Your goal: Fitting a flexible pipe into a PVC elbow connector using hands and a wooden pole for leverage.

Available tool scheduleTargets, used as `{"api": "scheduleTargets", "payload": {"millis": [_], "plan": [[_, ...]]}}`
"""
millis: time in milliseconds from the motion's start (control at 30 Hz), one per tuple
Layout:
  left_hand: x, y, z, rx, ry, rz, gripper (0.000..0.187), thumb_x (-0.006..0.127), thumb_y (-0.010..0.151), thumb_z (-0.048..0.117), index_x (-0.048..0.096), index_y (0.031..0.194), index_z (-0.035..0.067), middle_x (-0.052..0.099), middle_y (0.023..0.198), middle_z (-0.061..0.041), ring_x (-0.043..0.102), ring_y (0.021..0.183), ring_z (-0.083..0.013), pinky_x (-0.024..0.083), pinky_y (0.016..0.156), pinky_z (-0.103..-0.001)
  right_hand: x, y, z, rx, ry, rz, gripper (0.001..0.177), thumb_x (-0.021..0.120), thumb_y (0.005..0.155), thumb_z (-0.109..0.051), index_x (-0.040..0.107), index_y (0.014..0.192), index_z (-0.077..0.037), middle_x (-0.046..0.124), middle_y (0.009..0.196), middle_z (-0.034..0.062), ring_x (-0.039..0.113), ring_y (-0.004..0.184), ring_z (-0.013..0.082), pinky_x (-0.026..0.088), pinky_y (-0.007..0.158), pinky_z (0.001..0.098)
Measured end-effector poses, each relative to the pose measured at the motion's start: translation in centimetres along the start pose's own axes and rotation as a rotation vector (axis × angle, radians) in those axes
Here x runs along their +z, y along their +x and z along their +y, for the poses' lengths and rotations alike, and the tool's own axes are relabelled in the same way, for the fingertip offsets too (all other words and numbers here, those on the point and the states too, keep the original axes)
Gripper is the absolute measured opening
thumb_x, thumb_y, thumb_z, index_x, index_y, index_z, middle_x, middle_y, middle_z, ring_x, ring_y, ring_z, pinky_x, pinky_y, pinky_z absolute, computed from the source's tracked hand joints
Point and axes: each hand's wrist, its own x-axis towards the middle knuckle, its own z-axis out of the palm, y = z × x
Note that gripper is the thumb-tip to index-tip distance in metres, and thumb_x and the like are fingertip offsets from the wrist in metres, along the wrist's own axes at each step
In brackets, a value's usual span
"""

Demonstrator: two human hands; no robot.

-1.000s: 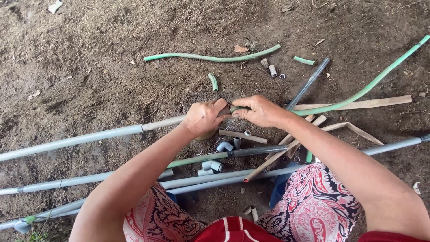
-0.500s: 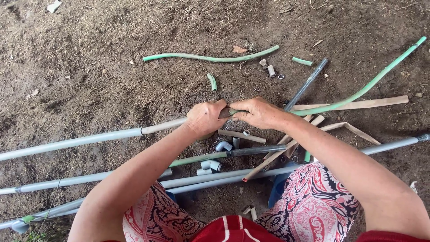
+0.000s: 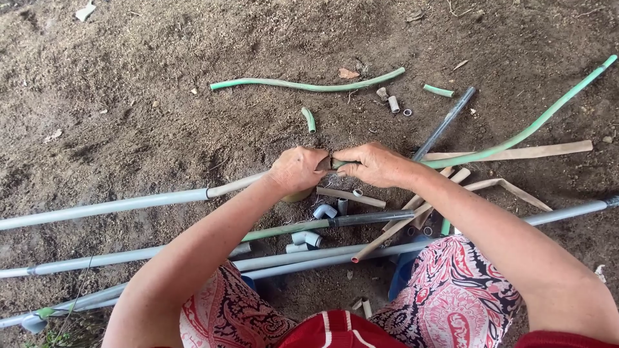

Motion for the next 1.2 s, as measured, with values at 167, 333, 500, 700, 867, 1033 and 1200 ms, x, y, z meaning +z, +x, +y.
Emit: {"api": "scheduleTargets", "payload": {"millis": [167,333,500,700,867,1033,1200], "plan": [[-1.1,-0.8,1.4,0.007,0.073,0.007,0.017,0.049,0.089,0.024,0.061,0.085,0.012,0.068,0.076,-0.012,0.070,0.075,-0.0280,0.057,0.068,-0.040,0.3,0.0,0.0,0.033,0.006,0.000,0.043,0.050,0.092,-0.012,0.048,0.135,-0.014,0.062,0.119,0.0142,0.061,0.108,0.0299,0.047,0.096,0.0469],[-2.6,-1.9,3.3,0.012,0.206,-0.015,0.017,0.047,0.092,0.023,0.062,0.093,0.015,0.069,0.078,-0.008,0.071,0.073,-0.0218,0.058,0.067,-0.035,0.9,0.8,0.7,0.014,-0.129,-0.016,0.042,0.049,0.092,-0.012,0.049,0.134,-0.014,0.063,0.116,0.0153,0.062,0.105,0.0310,0.048,0.095,0.0469],[-2.5,-2.0,3.1,0.068,0.297,-0.042,0.016,0.043,0.092,0.016,0.058,0.093,0.014,0.068,0.077,-0.010,0.071,0.071,-0.0242,0.059,0.063,-0.037,2.1,2.5,3.3,-0.058,-0.247,0.020,0.035,0.045,0.095,-0.016,0.053,0.129,-0.014,0.064,0.109,0.0174,0.065,0.096,0.0313,0.052,0.088,0.0425],[-2.3,-2.1,2.4,0.085,0.229,-0.057,0.010,0.048,0.087,0.017,0.056,0.091,0.013,0.068,0.076,-0.011,0.070,0.073,-0.0274,0.059,0.064,-0.040,2.4,3.0,4.4,-0.058,-0.327,0.015,0.034,0.045,0.096,-0.018,0.052,0.129,-0.015,0.065,0.107,0.0167,0.067,0.092,0.0283,0.054,0.084,0.0402],[-1.4,-1.5,2.2,0.027,0.259,-0.104,0.012,0.048,0.091,0.023,0.056,0.095,0.014,0.067,0.078,-0.008,0.070,0.068,-0.0220,0.058,0.061,-0.034,3.0,5.0,7.0,-0.006,-0.339,-0.014,0.033,0.047,0.096,-0.016,0.052,0.129,-0.013,0.064,0.108,0.0194,0.063,0.062,0.0181,0.052,0.051,0.0271],[1.8,-1.0,0.5,0.033,0.254,-0.061,0.012,0.052,0.091,0.030,0.053,0.097,0.019,0.067,0.082,-0.004,0.069,0.070,-0.0192,0.056,0.066,-0.033,3.7,6.5,8.8,0.173,-0.293,-0.067,0.040,0.049,0.096,-0.014,0.046,0.136,-0.018,0.063,0.115,0.0153,0.060,0.056,0.0124,0.045,0.041,0.0223],[11.2,1.9,-8.2,-0.071,0.321,-0.206,0.029,0.054,0.089,0.042,0.044,0.102,0.019,0.061,0.099,-0.006,0.067,0.092,-0.0298,0.050,0.085,-0.042,-0.7,1.5,-0.5,0.211,-0.257,0.034,0.037,0.051,0.093,-0.007,0.050,0.129,-0.013,0.061,0.104,0.0105,0.060,0.069,0.0165,0.046,0.055,0.0259]]}}
